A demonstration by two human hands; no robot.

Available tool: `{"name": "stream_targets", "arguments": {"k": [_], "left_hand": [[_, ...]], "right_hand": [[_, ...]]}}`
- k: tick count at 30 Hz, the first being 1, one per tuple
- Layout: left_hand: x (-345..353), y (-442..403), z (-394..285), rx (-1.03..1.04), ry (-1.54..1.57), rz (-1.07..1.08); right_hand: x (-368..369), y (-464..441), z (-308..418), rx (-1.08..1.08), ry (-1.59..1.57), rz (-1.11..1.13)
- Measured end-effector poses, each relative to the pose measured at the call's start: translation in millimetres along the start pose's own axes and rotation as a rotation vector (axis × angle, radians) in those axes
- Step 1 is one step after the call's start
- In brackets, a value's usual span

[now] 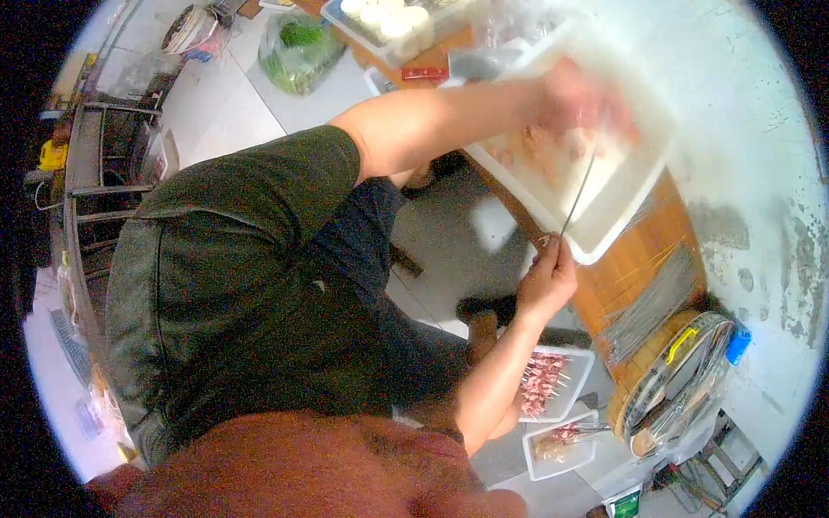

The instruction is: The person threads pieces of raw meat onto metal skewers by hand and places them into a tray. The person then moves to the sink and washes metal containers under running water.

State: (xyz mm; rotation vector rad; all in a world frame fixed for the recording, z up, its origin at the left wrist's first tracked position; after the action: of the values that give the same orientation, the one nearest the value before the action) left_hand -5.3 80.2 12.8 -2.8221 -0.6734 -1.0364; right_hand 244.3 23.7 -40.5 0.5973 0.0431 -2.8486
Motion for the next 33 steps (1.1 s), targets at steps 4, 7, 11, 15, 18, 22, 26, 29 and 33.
{"name": "stream_targets", "arguments": {"k": [4, 7, 11, 15, 18, 22, 26, 29, 33], "left_hand": [[-4.6, -10.0, 9.7, -0.071, 0.056, 0.042], [-11.4, -32.2, 24.0, -0.108, 0.12, 0.035], [-10.4, -33.5, 21.4, -0.167, 0.188, 0.03], [-13.8, -35.4, 17.8, -0.172, 0.236, 0.064], [-10.8, -29.4, 13.4, -0.083, 0.113, 0.075], [-6.8, -25.2, 11.4, -0.109, 0.026, 0.111], [-6.2, -21.8, 4.6, -0.023, -0.011, 0.12], [-9.9, -28.4, 14.3, -0.13, 0.206, 0.0], [-5.4, -24.8, 13.8, -0.072, 0.164, 0.042]], "right_hand": [[0.7, -3.4, -5.0, -0.091, 0.004, -0.016], [-1.3, 0.7, 8.2, -0.079, 0.022, -0.045], [-1.1, 2.2, 10.7, 0.046, 0.001, 0.017], [-0.9, -1.5, 6.4, 0.026, -0.01, 0.014], [-3.7, -1.0, 9.9, -0.024, 0.053, -0.005], [-5.9, 2.5, 25.5, -0.191, 0.115, -0.075], [-7.1, 3.6, 29.1, -0.203, 0.161, -0.077], [-4.4, 1.7, 22.7, -0.156, 0.159, -0.061], [-3.9, 1.8, 16.4, -0.104, 0.106, -0.06]]}}
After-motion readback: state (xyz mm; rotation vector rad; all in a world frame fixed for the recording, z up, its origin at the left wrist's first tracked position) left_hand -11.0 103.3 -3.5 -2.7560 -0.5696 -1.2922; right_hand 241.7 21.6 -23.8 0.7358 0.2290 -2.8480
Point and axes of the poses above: each hand's wrist, its own y-axis away from the middle knuckle, its own x-axis out of the palm, z = x × y, the point moved 8 cm from there along -y, towards the middle knuckle, and after that the axes turned 14 degrees about -z, right-handed, at the moved point
